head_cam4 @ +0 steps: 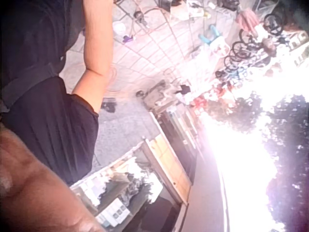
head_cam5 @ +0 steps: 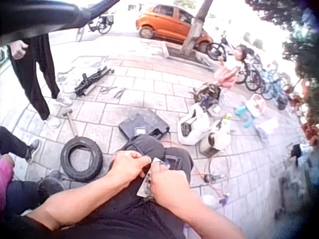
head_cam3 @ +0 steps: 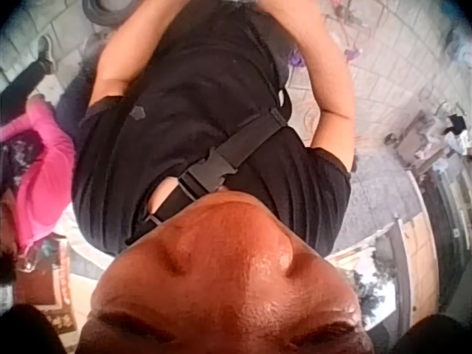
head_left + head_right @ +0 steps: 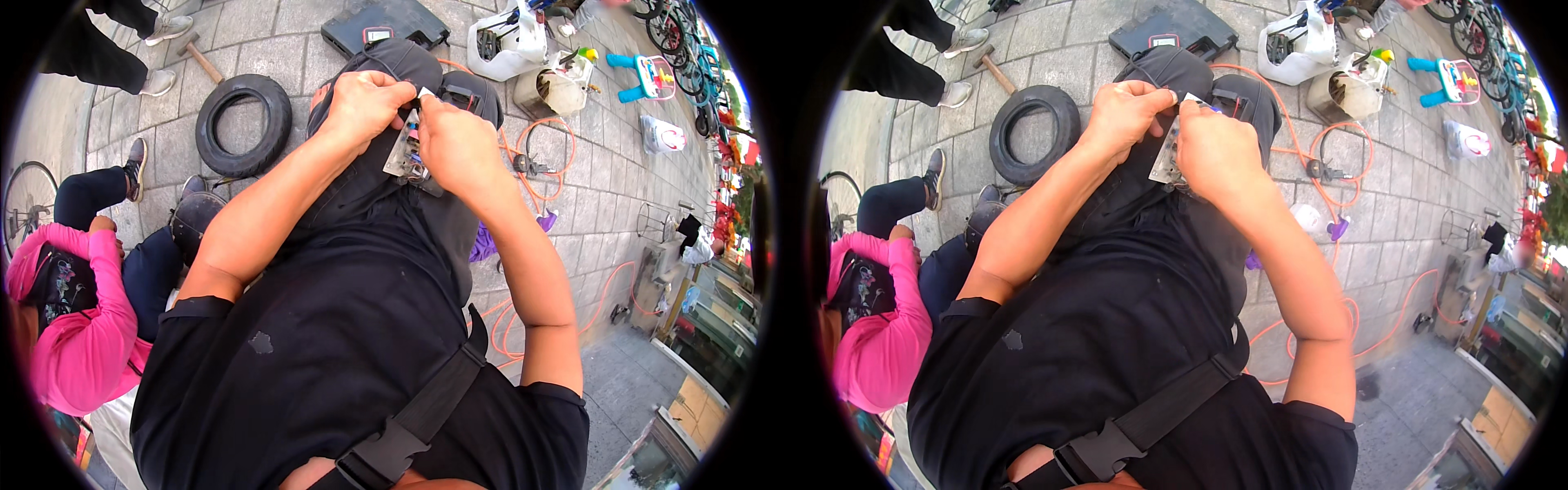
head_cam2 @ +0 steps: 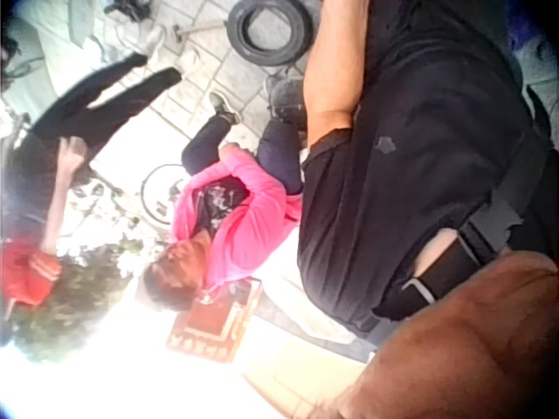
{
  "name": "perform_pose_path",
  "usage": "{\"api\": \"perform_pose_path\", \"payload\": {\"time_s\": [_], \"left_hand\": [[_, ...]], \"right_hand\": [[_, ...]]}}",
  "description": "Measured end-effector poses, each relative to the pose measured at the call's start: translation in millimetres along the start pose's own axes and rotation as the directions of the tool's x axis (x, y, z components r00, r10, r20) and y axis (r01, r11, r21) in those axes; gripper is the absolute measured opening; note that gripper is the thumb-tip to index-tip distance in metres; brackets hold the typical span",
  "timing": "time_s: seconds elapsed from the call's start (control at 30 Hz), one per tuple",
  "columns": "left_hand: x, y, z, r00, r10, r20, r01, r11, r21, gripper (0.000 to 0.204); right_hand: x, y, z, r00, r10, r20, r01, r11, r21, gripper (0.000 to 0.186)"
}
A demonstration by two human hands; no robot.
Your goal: The person works on a small electronic device held on their lap, using a screwdriver to adjust components and a multimeter to test connections. They repeatedly insert and remove a small black rectangular object while manipulating wires and screws.
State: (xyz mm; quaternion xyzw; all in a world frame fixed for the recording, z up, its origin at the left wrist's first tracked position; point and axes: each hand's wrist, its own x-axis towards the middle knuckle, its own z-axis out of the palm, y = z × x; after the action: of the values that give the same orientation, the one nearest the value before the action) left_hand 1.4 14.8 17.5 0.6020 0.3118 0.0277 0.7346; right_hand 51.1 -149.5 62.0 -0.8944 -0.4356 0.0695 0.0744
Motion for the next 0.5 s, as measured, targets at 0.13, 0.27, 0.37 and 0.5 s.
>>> {"api": "perform_pose_path", "payload": {"time_s": [0.13,0.27,0.37,0.5], "left_hand": [[1,2,0,1.000,-0.011,-0.009,0.011,1.000,-0.013,0.021],[4,-2,-4,1.000,-0.022,0.020,0.022,1.000,0.006,0.021],[5,0,-6,0.999,-0.047,0.017,0.047,0.999,-0.001,0.021],[5,2,-7,0.998,-0.059,0.030,0.060,0.998,-0.025,0.022]], "right_hand": [[-2,-11,7,0.999,0.039,-0.020,-0.040,0.999,-0.015,0.024],[5,-3,-11,0.983,0.156,0.095,-0.173,0.963,0.208,0.024],[7,2,-13,0.996,0.058,0.069,-0.066,0.991,0.115,0.024],[2,1,-4,1.000,-0.011,0.019,0.011,1.000,-0.024,0.031]]}}
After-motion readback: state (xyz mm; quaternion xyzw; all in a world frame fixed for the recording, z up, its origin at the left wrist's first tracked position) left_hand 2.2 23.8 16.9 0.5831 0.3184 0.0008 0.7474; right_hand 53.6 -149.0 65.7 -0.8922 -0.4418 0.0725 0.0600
